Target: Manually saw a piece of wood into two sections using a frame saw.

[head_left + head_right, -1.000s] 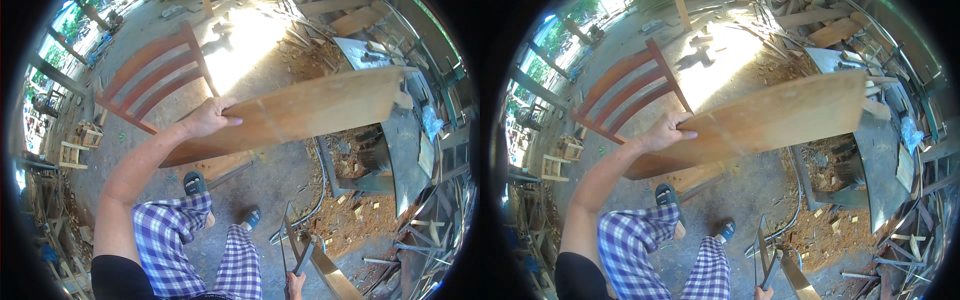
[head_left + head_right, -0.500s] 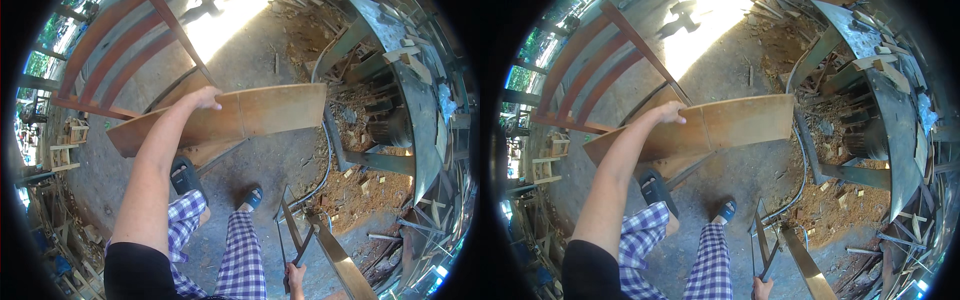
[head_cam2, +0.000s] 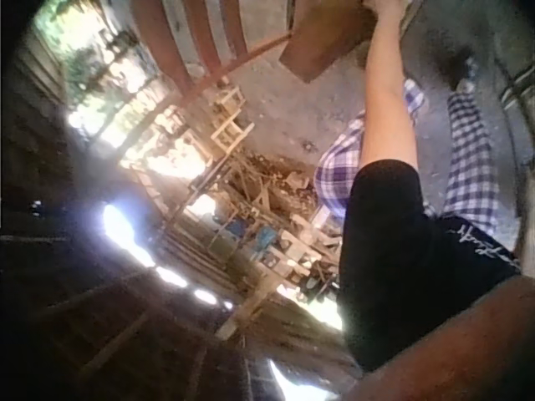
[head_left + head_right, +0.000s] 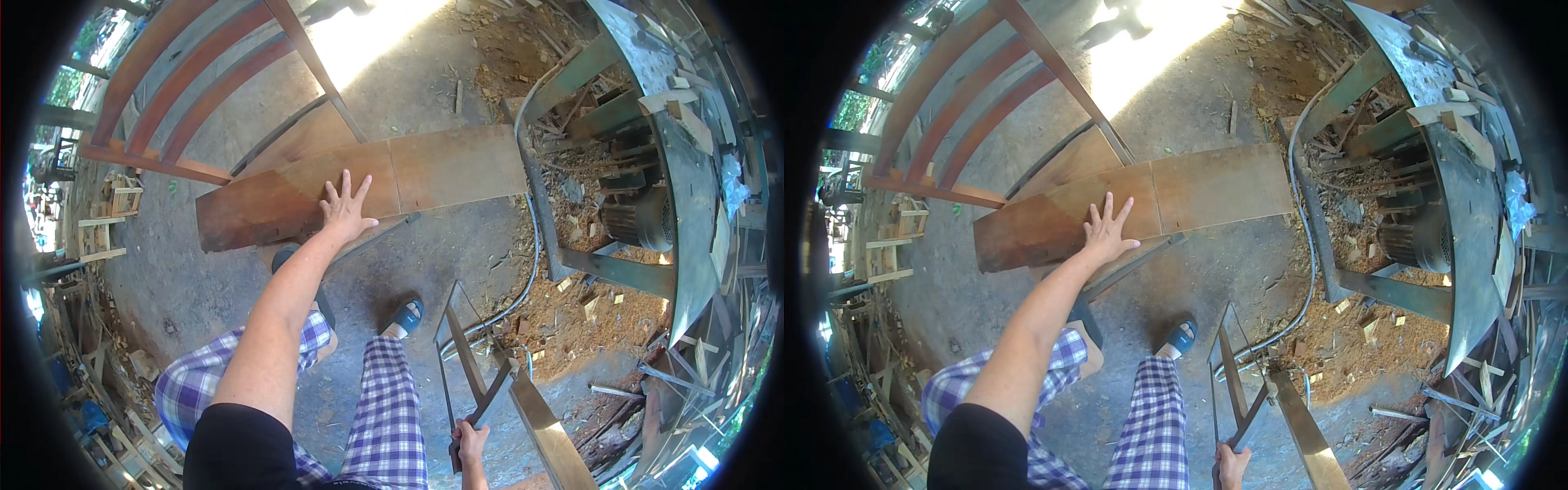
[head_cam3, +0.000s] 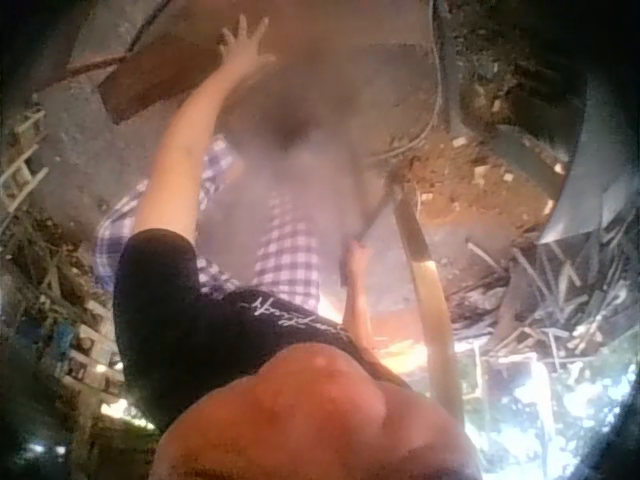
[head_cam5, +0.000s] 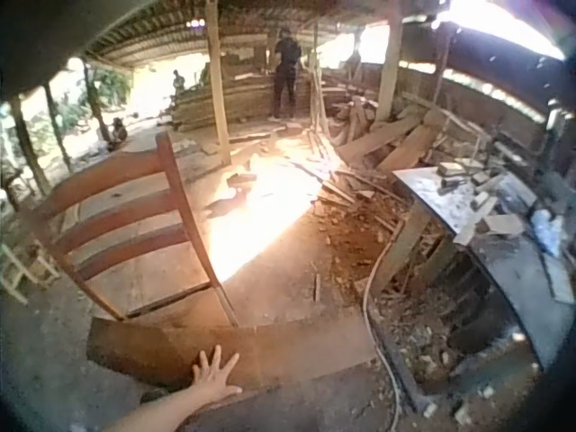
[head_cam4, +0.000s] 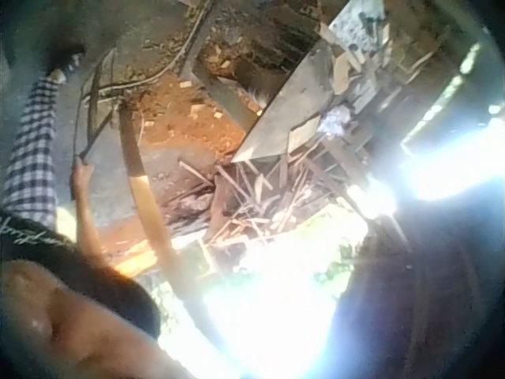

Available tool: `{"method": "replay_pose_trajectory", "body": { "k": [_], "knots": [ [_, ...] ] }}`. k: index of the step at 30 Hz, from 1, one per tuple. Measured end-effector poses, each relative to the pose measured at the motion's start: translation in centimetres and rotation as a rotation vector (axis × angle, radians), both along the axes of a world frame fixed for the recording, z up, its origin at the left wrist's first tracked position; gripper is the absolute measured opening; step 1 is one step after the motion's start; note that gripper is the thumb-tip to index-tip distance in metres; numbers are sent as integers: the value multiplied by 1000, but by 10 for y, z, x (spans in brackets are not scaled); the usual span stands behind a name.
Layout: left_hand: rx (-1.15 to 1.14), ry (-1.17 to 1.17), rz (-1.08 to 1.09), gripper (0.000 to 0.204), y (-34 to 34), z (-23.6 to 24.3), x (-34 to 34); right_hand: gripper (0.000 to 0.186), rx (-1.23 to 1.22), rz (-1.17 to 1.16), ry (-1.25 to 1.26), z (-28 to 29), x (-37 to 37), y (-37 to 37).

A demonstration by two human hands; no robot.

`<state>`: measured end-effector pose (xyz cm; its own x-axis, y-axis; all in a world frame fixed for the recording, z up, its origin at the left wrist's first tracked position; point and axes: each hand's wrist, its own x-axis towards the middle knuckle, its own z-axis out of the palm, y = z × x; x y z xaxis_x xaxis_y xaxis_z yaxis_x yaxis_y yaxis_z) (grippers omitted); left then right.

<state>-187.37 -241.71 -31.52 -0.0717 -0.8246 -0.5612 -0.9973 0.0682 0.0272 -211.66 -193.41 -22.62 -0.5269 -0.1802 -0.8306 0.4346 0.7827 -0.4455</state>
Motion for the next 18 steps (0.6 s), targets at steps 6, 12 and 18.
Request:
{"method": "replay_pose_trajectory", "body": {
  "k": [6,12,18],
  "knots": [
    [224,153,-62,57,-51,40,20,15,-165,55,67,50,-2,-13],
    [209,181,-302,33,-77,158,55,17,-361,35,170,127,-11,-42],
    [230,315,-283,30,-75,176,98,17,-517,132,426,178,-24,-93]
  ]
}}
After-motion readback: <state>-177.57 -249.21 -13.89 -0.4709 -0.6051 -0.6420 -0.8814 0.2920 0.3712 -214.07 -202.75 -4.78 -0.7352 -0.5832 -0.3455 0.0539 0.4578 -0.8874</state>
